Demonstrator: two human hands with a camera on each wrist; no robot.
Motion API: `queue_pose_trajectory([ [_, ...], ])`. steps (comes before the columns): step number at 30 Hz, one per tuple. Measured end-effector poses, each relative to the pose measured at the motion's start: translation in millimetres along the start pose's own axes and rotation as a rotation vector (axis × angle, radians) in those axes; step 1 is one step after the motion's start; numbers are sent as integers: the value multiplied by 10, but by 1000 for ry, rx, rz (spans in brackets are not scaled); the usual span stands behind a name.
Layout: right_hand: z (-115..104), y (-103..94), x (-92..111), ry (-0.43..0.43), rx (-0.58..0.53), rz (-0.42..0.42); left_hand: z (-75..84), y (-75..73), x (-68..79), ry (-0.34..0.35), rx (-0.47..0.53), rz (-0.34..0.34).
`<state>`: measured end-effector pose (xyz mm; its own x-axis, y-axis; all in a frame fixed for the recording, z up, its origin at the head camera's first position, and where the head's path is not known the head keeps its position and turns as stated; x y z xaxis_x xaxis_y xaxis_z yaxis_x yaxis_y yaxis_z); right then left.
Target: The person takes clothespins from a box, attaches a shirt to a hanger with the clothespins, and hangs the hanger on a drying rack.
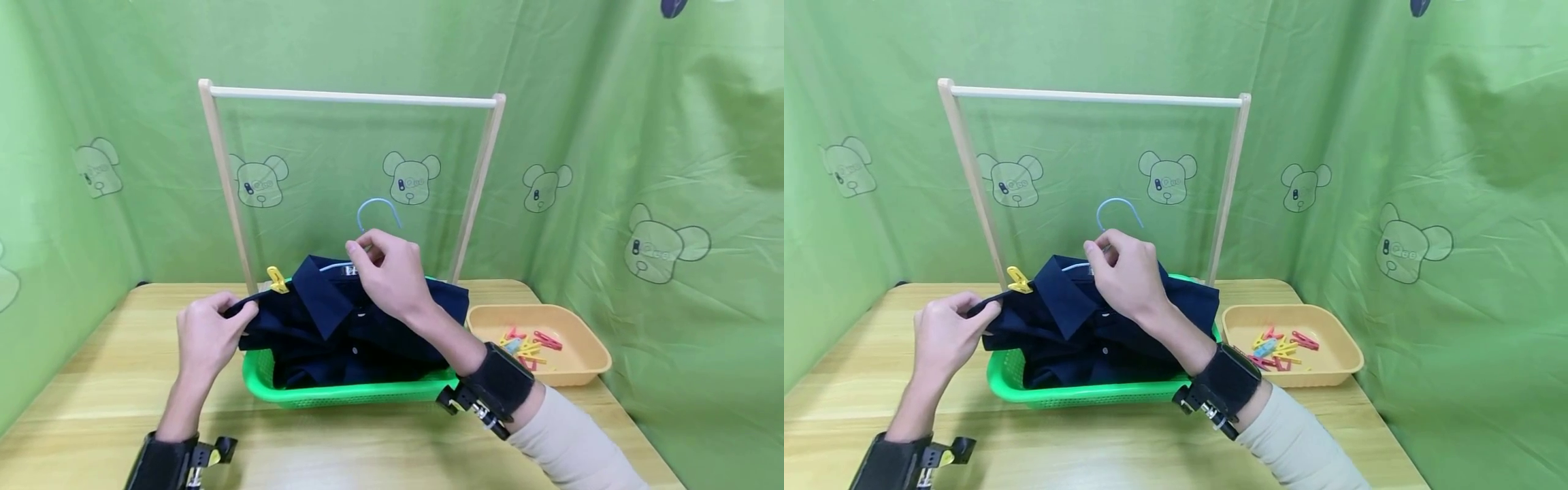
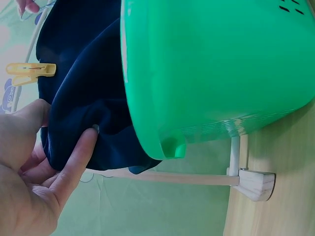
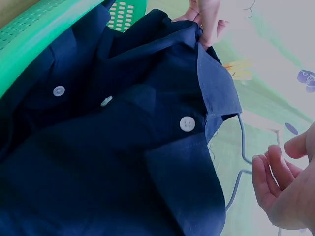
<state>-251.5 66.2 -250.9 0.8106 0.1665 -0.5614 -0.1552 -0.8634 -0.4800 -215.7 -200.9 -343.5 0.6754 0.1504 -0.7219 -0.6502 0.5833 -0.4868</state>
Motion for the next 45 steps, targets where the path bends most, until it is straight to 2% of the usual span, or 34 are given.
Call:
queue_pose_trajectory([
  [13,148,-173,11,7,6,79,-15,-5,1,-6,-8,-4],
  [23,308,-350,-8,55,56,125,-33,-5,-1,5,-9,12],
  [38,737,-744,-68,97,172,278,-29,-17,2,-10,-10,2],
  [42,890,-823,-78,139,193,283,-26,-21,2,0,-10,6],
  [45,999,-878,-87,185,244,242,-29,-19,6,6,-9,10],
])
Point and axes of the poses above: each hand's wrist, its own x-axis away from the middle knuckle, its own y-axis out of the palm, z = x × y, the point moved 1 cm from there along -x, towards the middle knuckle, and after that the axes turned 9 degrees about y, right-handed, at the moved point
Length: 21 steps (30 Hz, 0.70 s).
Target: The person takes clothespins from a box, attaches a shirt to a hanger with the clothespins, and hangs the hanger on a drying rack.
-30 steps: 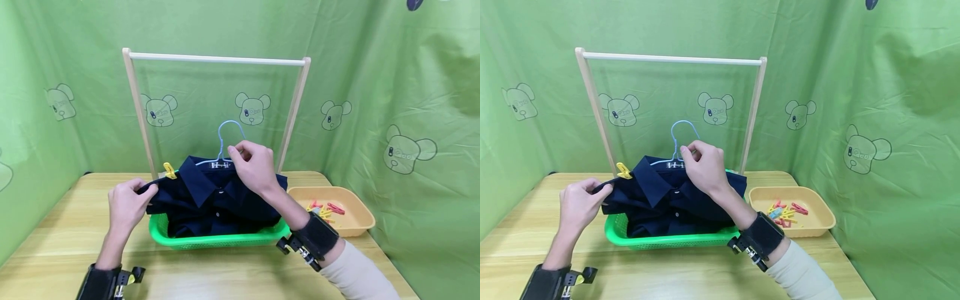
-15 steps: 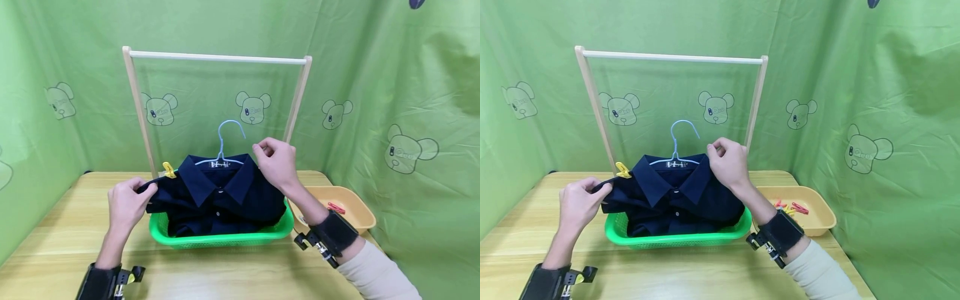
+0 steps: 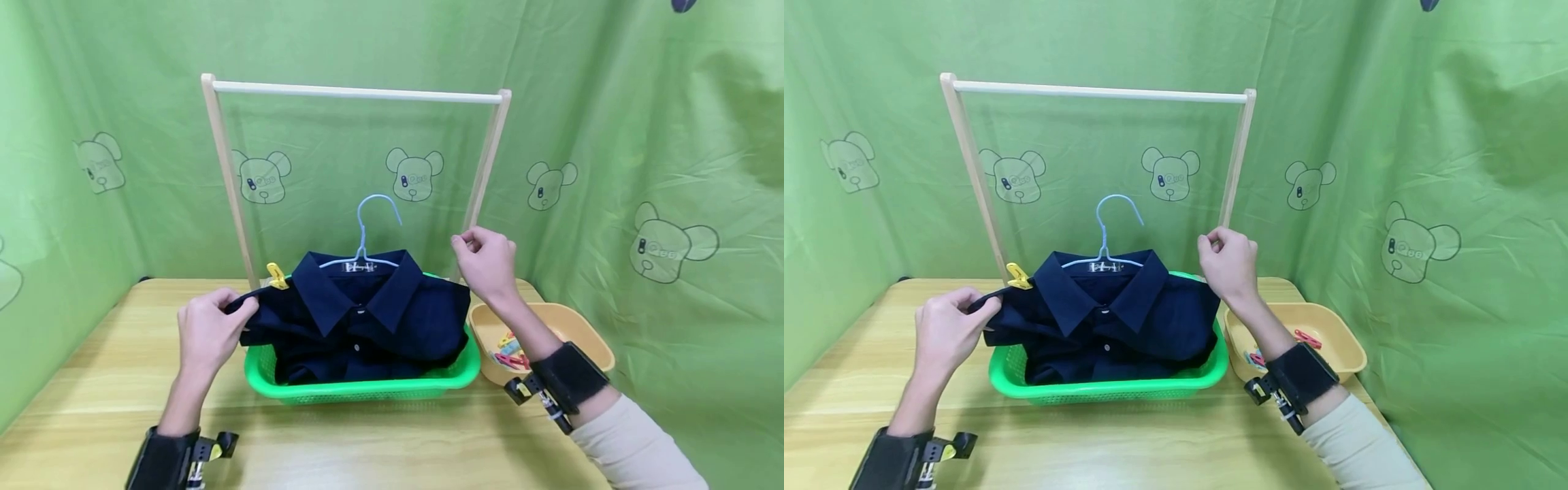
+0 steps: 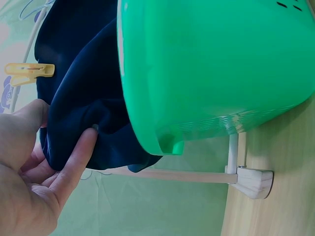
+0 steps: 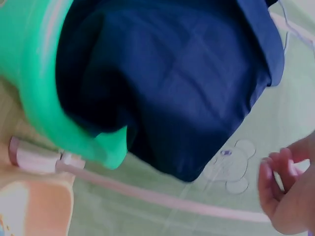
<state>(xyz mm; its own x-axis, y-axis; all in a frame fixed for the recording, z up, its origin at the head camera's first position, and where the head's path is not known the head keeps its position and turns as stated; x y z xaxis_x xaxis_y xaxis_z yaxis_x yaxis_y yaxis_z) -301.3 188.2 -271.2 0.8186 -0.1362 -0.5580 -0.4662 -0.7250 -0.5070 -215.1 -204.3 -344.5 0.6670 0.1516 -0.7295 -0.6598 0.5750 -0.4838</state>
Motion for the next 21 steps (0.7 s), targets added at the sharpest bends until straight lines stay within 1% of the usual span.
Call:
queue_pose_trajectory([
  [3,111,-25,-41,42,94,-80,-4,3,-5,4,3,1],
  [7,263,-62,-85,91,218,-191,-13,7,-5,-11,1,-3],
  [10,378,-102,-106,133,276,-251,-14,10,-7,-17,1,-3],
  [13,499,-143,-119,180,311,-309,-12,13,-12,-9,3,0],
  [17,683,-174,-114,213,353,-364,-4,15,-12,-2,8,5],
  [21,860,-180,-94,220,395,-386,-18,21,-13,-1,12,5],
])
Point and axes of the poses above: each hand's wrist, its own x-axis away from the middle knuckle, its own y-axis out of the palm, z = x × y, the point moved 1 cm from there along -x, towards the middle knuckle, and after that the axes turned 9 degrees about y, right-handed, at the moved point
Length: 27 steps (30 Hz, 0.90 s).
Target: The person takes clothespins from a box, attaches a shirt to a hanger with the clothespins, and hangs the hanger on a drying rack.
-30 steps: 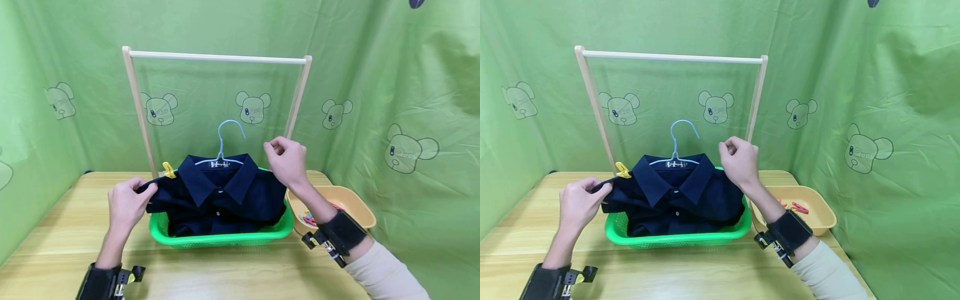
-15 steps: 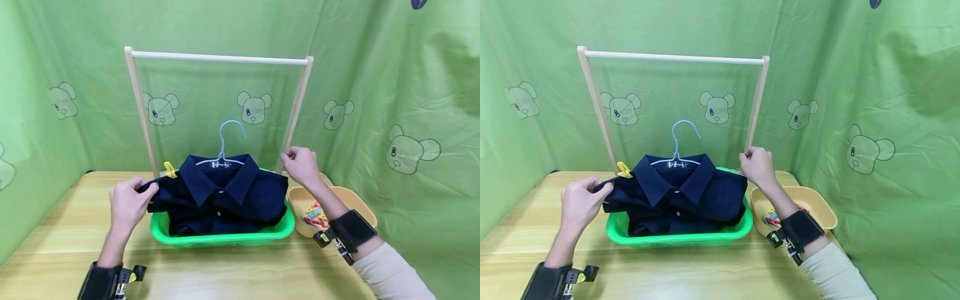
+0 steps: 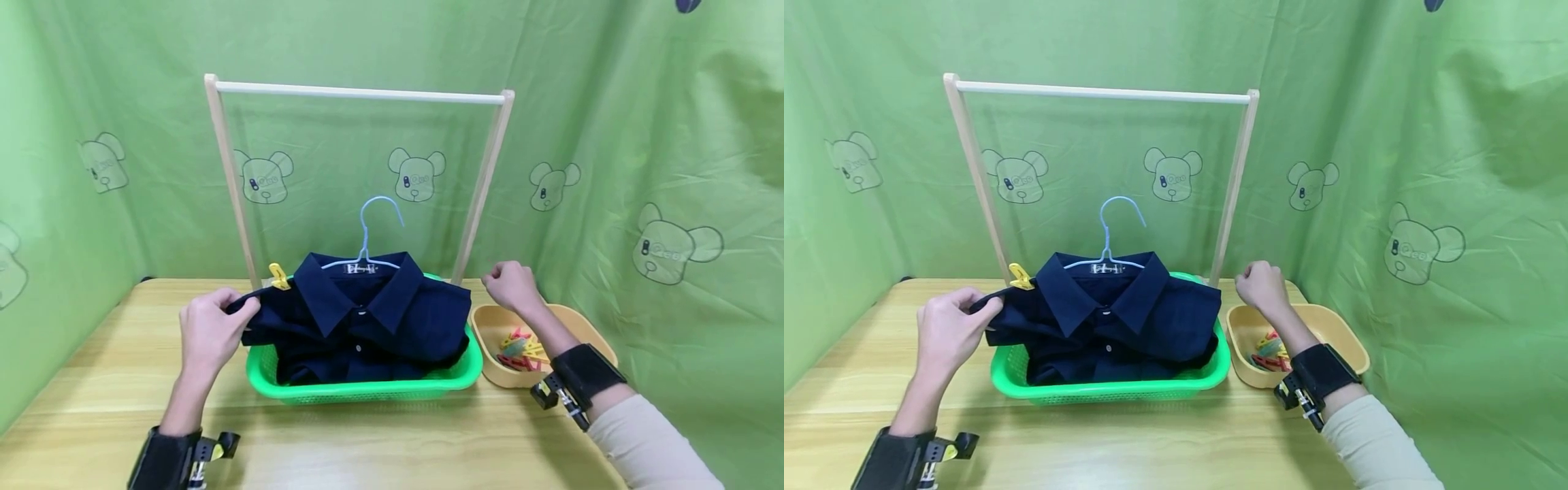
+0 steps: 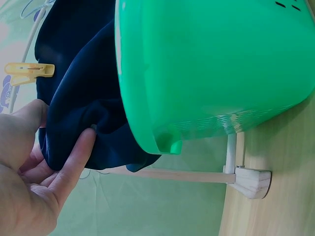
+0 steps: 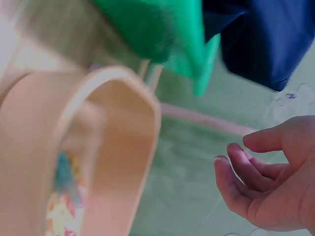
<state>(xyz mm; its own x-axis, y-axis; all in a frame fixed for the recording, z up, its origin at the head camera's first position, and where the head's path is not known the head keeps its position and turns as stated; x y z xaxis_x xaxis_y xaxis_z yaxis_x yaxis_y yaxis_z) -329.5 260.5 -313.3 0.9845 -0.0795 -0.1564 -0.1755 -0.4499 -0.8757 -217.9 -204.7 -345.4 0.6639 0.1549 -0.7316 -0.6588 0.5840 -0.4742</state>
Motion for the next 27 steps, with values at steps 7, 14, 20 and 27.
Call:
queue_pose_trajectory([
  [7,311,132,-48,91,88,-118,-23,15,3,-8,2,-1],
  [14,502,197,-53,160,99,-146,-26,15,3,20,3,9],
  [20,600,203,-58,190,85,-158,-29,9,8,30,2,11],
  [27,714,215,-66,197,112,-153,-30,5,8,32,8,10],
])
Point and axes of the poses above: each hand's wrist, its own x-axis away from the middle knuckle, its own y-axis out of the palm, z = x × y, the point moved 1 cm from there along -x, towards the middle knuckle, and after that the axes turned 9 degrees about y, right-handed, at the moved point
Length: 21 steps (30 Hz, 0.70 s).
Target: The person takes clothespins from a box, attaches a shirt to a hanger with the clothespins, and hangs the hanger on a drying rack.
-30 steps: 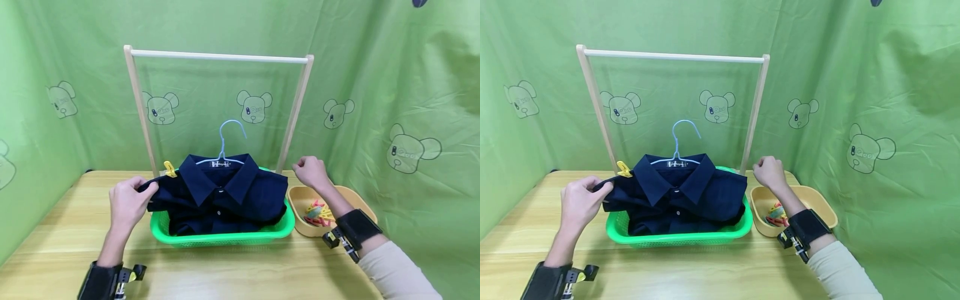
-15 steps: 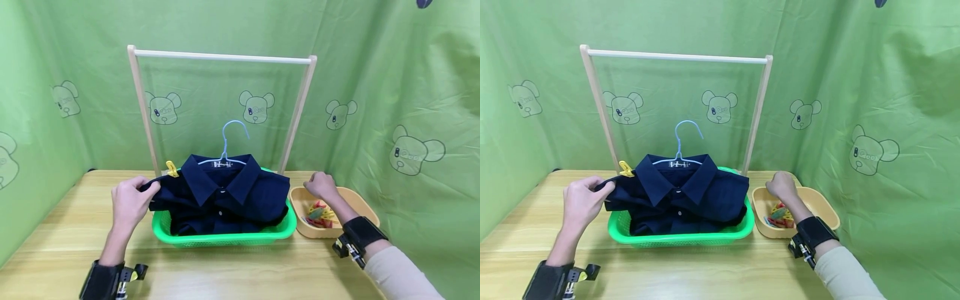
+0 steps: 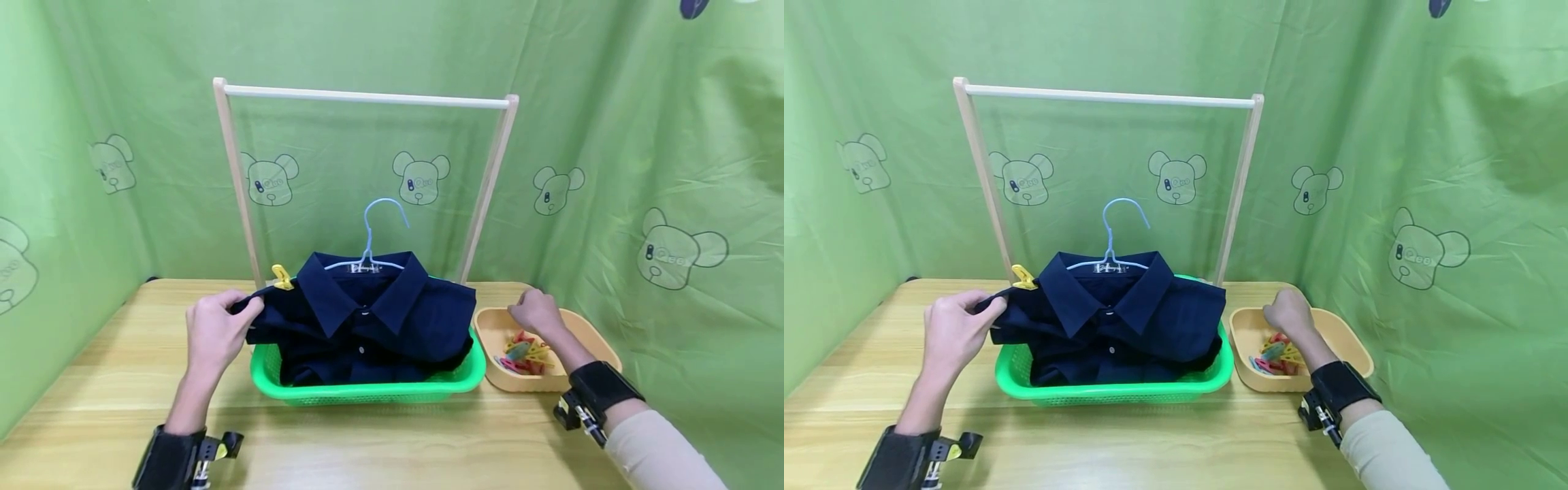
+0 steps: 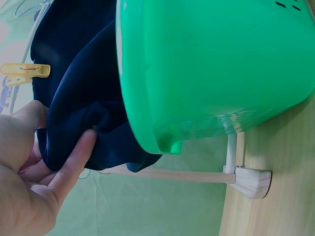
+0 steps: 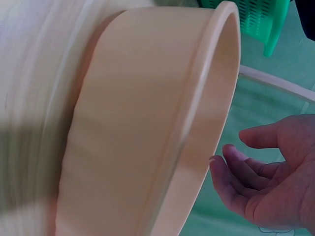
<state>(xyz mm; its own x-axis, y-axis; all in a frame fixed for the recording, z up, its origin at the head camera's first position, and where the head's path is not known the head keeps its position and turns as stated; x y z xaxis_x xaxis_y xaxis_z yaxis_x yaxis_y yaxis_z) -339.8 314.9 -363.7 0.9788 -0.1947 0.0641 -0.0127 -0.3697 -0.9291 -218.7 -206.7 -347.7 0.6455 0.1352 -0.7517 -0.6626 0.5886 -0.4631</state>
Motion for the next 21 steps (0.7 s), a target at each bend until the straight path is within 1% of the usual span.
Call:
queue_pose_trajectory([
  [5,85,24,-10,-7,27,11,13,-6,7,-8,3,-4],
  [8,125,34,2,-7,55,0,26,-14,9,-10,7,-7],
  [15,215,68,40,51,83,-156,35,-17,10,-23,5,-18],
  [18,246,89,38,47,110,-193,26,-6,7,-22,2,-17],
  [21,265,130,32,61,130,-226,19,4,5,-22,3,-18],
])
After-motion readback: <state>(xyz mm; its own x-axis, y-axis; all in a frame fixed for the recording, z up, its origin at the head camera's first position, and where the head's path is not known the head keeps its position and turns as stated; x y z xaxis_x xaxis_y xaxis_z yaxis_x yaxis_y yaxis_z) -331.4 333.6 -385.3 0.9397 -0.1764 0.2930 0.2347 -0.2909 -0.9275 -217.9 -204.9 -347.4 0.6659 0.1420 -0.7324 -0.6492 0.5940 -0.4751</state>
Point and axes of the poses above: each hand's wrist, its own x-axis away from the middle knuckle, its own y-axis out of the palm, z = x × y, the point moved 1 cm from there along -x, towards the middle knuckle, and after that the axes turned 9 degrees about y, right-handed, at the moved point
